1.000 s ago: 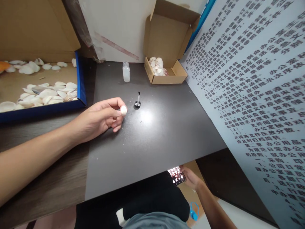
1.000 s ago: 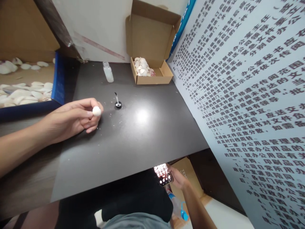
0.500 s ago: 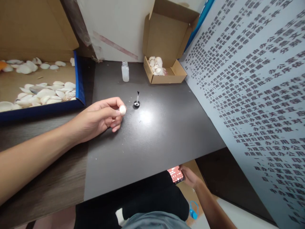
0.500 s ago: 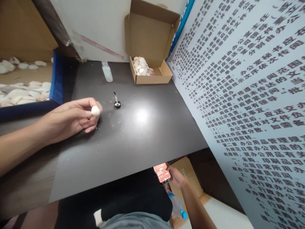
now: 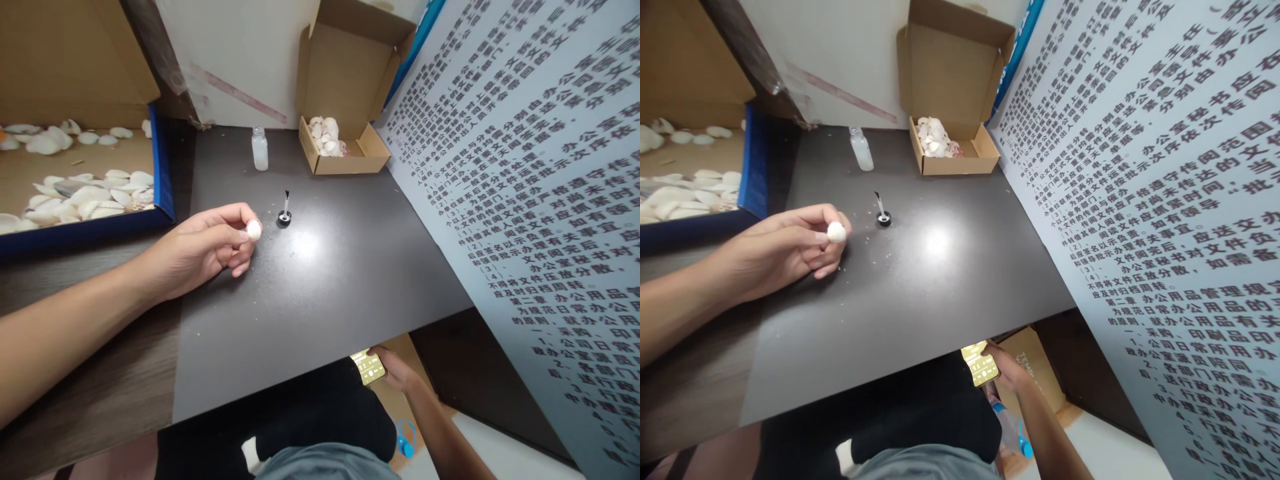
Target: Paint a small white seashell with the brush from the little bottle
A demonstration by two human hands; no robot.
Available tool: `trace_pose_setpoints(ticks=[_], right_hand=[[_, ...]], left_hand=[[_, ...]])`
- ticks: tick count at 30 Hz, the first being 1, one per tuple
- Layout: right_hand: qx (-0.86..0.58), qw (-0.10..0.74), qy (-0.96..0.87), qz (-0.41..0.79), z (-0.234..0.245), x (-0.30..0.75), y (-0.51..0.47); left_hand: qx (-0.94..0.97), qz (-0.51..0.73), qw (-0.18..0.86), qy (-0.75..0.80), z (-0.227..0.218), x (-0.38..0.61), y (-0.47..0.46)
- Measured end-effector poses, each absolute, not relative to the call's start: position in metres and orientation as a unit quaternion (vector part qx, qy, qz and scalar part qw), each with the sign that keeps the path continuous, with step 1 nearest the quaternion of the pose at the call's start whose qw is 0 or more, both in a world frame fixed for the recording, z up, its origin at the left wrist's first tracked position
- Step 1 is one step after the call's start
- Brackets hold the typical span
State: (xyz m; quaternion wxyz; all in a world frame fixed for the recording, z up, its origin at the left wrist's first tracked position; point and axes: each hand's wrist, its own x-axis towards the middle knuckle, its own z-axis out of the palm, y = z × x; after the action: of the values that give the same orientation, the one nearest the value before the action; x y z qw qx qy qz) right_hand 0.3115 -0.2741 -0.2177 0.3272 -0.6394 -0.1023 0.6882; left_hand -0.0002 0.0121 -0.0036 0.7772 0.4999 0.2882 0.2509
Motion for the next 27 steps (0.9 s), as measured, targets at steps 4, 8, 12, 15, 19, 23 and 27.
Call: trace_pose_setpoints(ticks=[4, 8, 12, 15, 19, 23, 27], right_hand=[[-0.625, 0.341, -0.096, 0.695, -0.219, 0.311, -0.268], [-0.612, 0.351, -0.087, 0.703, -0.225, 0.315, -0.27], [-0.603, 0.365, -0.073, 0.705, -0.232, 0.32, -0.276], [-0.588, 0.371, -0.074, 0.715, -0.231, 0.322, -0.285], [-0.565, 0.37, -0.096, 0.731, -0.227, 0.32, -0.298], [-0.555, 0.361, -0.119, 0.74, -0.228, 0.318, -0.307], [-0.553, 0.357, -0.137, 0.74, -0.231, 0.316, -0.308]], left_hand=[[0.496, 0.27, 0.777, 0.276, -0.007, 0.0, 0.012], [0.502, 0.249, 0.782, 0.272, -0.006, -0.002, 0.013], [0.506, 0.25, 0.782, 0.265, -0.005, -0.002, 0.014], [0.507, 0.258, 0.779, 0.264, -0.006, -0.001, 0.014], [0.511, 0.258, 0.777, 0.262, -0.007, -0.002, 0.015], [0.509, 0.253, 0.781, 0.26, -0.007, -0.003, 0.015], [0.504, 0.255, 0.783, 0.261, -0.006, -0.002, 0.014]])
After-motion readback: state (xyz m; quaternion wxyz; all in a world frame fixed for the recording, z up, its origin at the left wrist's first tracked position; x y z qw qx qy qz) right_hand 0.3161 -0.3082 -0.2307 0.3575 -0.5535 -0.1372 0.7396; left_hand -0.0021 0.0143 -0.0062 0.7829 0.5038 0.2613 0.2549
